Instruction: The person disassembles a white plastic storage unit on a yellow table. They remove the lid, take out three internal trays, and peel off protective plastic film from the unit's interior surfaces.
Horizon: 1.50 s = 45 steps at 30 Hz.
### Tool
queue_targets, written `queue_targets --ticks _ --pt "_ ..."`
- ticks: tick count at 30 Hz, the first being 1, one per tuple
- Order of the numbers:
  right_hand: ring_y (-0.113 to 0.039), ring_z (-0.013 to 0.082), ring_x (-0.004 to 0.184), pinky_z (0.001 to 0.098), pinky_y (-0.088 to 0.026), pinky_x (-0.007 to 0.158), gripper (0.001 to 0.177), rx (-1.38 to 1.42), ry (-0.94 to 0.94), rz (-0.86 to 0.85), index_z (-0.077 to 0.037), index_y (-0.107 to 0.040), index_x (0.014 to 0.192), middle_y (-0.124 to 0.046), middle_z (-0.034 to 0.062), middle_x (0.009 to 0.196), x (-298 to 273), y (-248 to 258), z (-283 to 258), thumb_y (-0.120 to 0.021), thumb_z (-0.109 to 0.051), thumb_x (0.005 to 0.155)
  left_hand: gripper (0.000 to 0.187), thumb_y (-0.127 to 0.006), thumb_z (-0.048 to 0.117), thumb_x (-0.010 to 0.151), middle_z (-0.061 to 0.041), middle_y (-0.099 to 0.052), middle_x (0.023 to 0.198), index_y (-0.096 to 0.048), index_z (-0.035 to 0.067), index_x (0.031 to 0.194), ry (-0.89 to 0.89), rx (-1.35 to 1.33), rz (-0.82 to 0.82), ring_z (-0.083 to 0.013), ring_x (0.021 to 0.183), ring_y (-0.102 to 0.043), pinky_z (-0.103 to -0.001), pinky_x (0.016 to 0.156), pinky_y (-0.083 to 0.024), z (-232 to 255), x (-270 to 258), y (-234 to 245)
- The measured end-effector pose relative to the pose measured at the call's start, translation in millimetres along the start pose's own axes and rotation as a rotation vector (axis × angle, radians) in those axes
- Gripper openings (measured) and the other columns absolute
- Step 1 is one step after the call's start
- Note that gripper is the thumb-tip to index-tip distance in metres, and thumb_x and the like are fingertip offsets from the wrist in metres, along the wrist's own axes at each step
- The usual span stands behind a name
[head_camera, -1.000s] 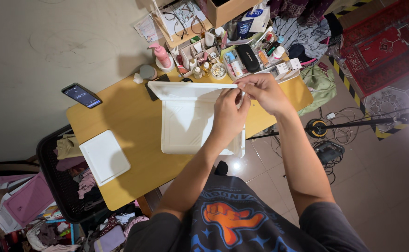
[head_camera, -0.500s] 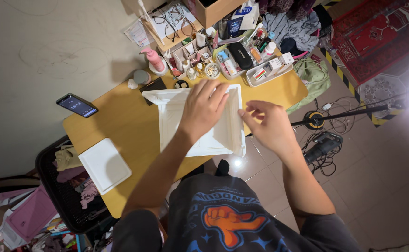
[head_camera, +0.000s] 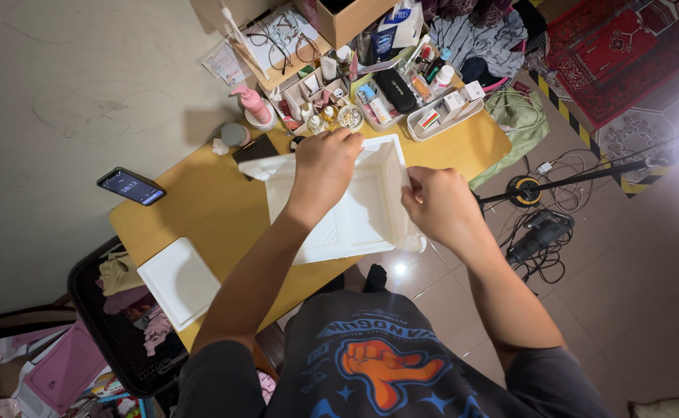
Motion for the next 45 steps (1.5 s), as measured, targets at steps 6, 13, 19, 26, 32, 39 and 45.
queue_targets --ticks 6,13,19,26,32,39,45 --pt "-0.071 0.0384 0.073 0.0448 -0.054 0.069 0.013 -0.036 -0.011 -0.046 0.004 -0.067 0.088 -0.069 0.0225 0.076 17.1 9.2 17.6 -0.069 -0.009 0.085 0.008 -0.071 0.011 0.089 -0.007 -0.067 0.079 -0.067 0.008 0.083 0.031 0.010 0.006 -0.0279 0.073 -0.069 -0.041 0.063 -0.053 -1.8 3.9 -10.3" --pt "-0.068 0.0417 0.083 0.0461 -0.053 0.073 0.013 -0.121 0.098 -0.067 0.004 -0.069 0.095 -0.069 0.0260 0.086 42.0 22.2 30.1 -0.068 -0.008 0.088 0.013 -0.066 -0.002 0.082 -0.011 -0.071 0.087 -0.068 0.005 0.093 0.075 0.040 -0.083 -0.0333 0.079 -0.071 -0.044 0.067 -0.056 -0.5 11.1 -16.6" --pt "-0.071 0.0379 0.086 0.0446 -0.054 0.076 0.021 -0.123 0.116 -0.075 0.000 -0.072 0.105 -0.072 0.0238 0.091 49.3 30.8 35.6 -0.068 -0.008 0.087 0.014 -0.072 0.009 0.088 -0.020 -0.070 0.087 -0.067 0.000 0.097 0.116 -0.272 -0.153 -0.0423 0.086 -0.067 -0.050 0.075 -0.053 3.1 6.2 -6.8" --pt "-0.070 0.0395 0.090 0.0455 -0.054 0.081 0.027 -0.150 0.102 -0.030 0.000 -0.073 0.109 -0.072 0.0248 0.094 48.9 29.5 32.7 -0.068 -0.009 0.085 0.015 -0.074 0.012 0.088 -0.022 -0.069 0.086 -0.069 -0.001 0.094 0.081 -0.356 -0.223 -0.0435 0.089 -0.065 -0.051 0.081 -0.051 2.3 19.7 -5.6" --pt "-0.069 0.0405 0.090 0.0461 -0.054 0.081 0.028 -0.133 -0.055 0.039 -0.001 -0.072 0.113 -0.072 0.0228 0.100 49.0 21.4 32.0 -0.070 -0.013 0.087 0.014 -0.068 0.008 0.089 -0.023 -0.070 0.088 -0.067 -0.002 0.099 0.073 -0.581 -0.280 -0.0409 0.082 -0.069 -0.049 0.074 -0.054 -1.9 38.9 -16.4" --pt "-0.069 0.0377 0.084 0.0466 -0.055 0.073 0.026 -0.204 -0.079 0.228 -0.006 -0.077 0.110 -0.073 0.0153 0.100 47.5 22.8 0.2 -0.072 -0.012 0.085 0.011 -0.064 0.008 0.095 -0.024 -0.069 0.082 -0.064 -0.003 0.094 0.029 -0.585 -0.301 -0.0433 0.082 -0.068 -0.051 0.073 -0.053 5.1 46.6 -35.4" --pt "-0.070 0.0316 0.084 0.0422 -0.055 0.069 0.021 -0.319 -0.025 0.412 -0.006 -0.077 0.100 -0.073 0.0091 0.093 44.8 18.0 -12.8 -0.080 -0.011 0.079 0.017 -0.058 0.010 0.100 -0.023 -0.069 0.084 -0.065 -0.004 0.095 0.017 -0.534 -0.281 -0.0429 0.079 -0.068 -0.051 0.070 -0.055 9.9 40.0 -40.9"
Point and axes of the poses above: each hand's wrist, its own x-axis towards the middle knuckle, its own y-axis out of the back of the hand, z = x × y, the point moved 10 cm from there along x, towards the middle knuckle
